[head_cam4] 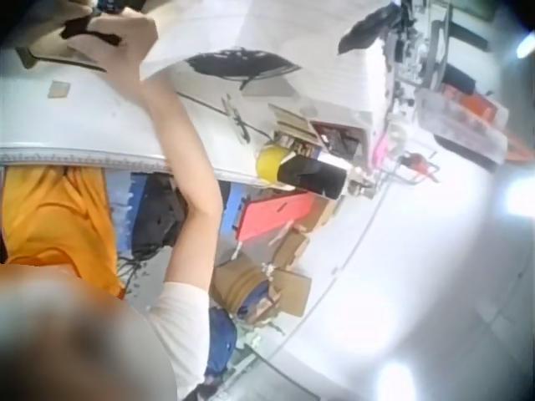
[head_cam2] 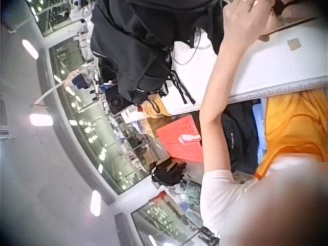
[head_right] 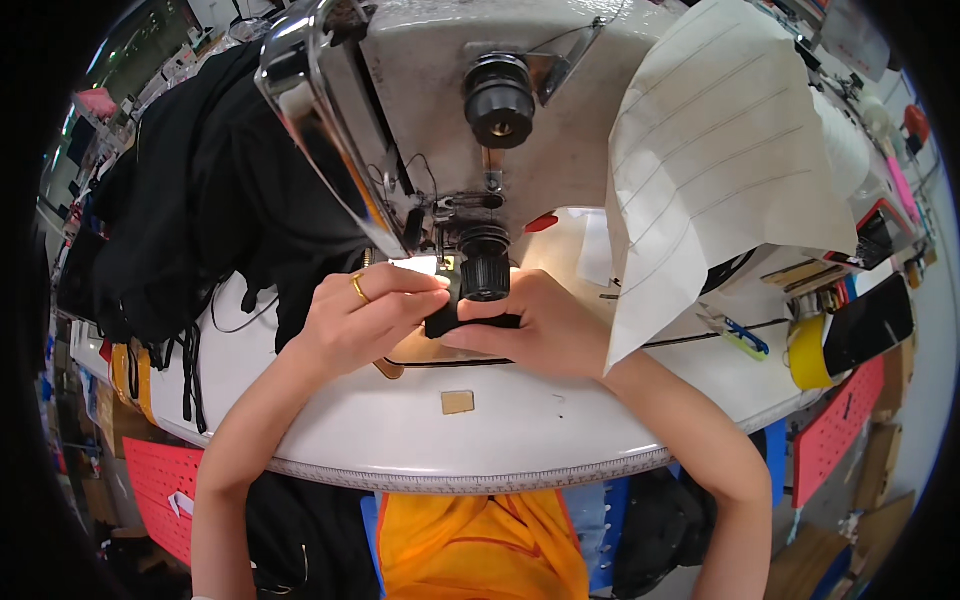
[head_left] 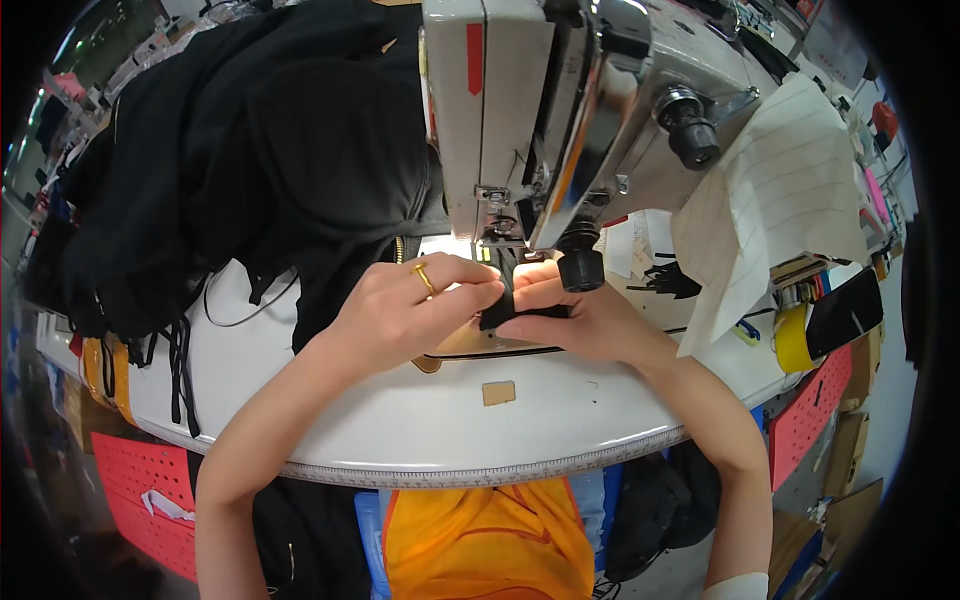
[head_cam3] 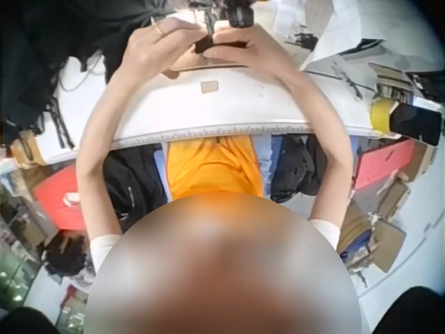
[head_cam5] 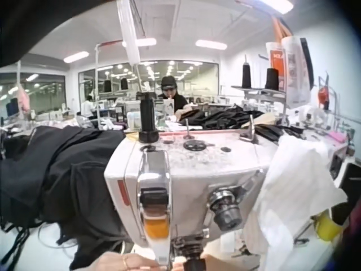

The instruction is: Sewing a zipper onto a black garment using an industrial sewing machine.

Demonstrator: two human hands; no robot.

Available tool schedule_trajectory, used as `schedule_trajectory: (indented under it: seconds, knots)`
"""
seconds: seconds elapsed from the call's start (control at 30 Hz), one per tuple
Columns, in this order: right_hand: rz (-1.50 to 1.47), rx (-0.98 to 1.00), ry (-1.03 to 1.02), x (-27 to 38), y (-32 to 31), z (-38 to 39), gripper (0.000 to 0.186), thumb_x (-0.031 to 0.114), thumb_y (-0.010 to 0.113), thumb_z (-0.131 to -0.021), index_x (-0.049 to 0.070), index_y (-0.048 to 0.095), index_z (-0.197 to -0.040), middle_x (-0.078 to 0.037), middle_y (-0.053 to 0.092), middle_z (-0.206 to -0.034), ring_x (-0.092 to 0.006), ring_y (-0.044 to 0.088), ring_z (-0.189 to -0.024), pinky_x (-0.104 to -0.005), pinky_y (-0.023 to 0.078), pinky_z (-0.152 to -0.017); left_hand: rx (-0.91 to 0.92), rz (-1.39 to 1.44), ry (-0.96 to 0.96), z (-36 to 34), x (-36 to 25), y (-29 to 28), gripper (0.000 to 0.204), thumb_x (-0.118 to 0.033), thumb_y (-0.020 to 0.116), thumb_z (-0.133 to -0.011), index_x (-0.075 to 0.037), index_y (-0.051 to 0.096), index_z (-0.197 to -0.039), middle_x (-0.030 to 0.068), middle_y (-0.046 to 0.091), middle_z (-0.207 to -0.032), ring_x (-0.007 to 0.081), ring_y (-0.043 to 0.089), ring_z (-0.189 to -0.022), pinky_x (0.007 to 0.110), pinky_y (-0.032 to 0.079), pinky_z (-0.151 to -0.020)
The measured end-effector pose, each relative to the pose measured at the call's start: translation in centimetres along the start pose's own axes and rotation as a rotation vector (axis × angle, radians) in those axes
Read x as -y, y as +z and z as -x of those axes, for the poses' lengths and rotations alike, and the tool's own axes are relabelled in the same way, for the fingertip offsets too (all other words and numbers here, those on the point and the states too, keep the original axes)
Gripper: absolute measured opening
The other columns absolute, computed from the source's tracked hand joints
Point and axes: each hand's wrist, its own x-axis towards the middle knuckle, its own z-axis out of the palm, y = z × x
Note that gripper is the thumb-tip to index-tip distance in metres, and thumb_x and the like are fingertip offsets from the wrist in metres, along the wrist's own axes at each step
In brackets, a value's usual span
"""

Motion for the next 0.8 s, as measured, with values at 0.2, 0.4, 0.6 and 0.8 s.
schedule_trajectory:
  seconds: [0.2, 0.4, 0.6, 0.8]
  knots:
    - [-0.042, -0.039, 0.041, 0.7, 0.2, 0.7, 0.020, 0.021, 0.073, -0.082, 0.003, 0.067, -0.089, -0.005, 0.062, -0.082, -0.0200, 0.055, -0.071, -0.0299, 0.043, -0.066, 0.047, -0.095, 0.211, 0.1, -0.2, -0.9, 0.022, -0.001, 0.067, -0.070, 0.005, 0.065, -0.092, 0.0157, 0.068, -0.093, 0.0203, 0.068, -0.072, 0.024, 0.056, -0.056]
    - [0.961, -0.514, -0.462, 0.9, 0.8, 1.3, 0.028, 0.030, 0.079, -0.063, 0.016, 0.070, -0.086, 0.006, 0.058, -0.072, -0.0119, 0.059, -0.066, -0.0273, 0.047, -0.062, 0.015, -0.100, 0.193, 0.0, -0.7, -0.5, 0.020, 0.004, 0.068, -0.070, 0.006, 0.065, -0.091, 0.0149, 0.067, -0.091, 0.0207, 0.067, -0.064, 0.023, 0.055, -0.054]
    - [0.934, -0.553, -0.443, 1.0, 0.9, 0.6, 0.027, 0.027, 0.078, -0.069, 0.013, 0.069, -0.090, 0.002, 0.059, -0.072, -0.0169, 0.060, -0.065, -0.0295, 0.048, -0.058, -0.012, 0.147, -0.218, 0.2, -1.1, 0.2, 0.020, 0.002, 0.067, -0.075, -0.006, 0.066, -0.093, 0.0025, 0.062, -0.087, 0.0138, 0.062, -0.068, 0.024, 0.049, -0.052]
    - [0.795, -0.514, -0.319, 1.1, 1.1, 0.7, 0.019, 0.024, 0.074, -0.076, 0.012, 0.068, -0.089, -0.003, 0.060, -0.077, -0.0227, 0.061, -0.066, -0.0339, 0.049, -0.059, 0.032, 0.462, -0.608, -0.4, -2.3, -0.4, 0.011, 0.001, 0.062, -0.082, -0.003, 0.065, -0.092, 0.0046, 0.059, -0.084, 0.0145, 0.058, -0.068, 0.023, 0.046, -0.056]
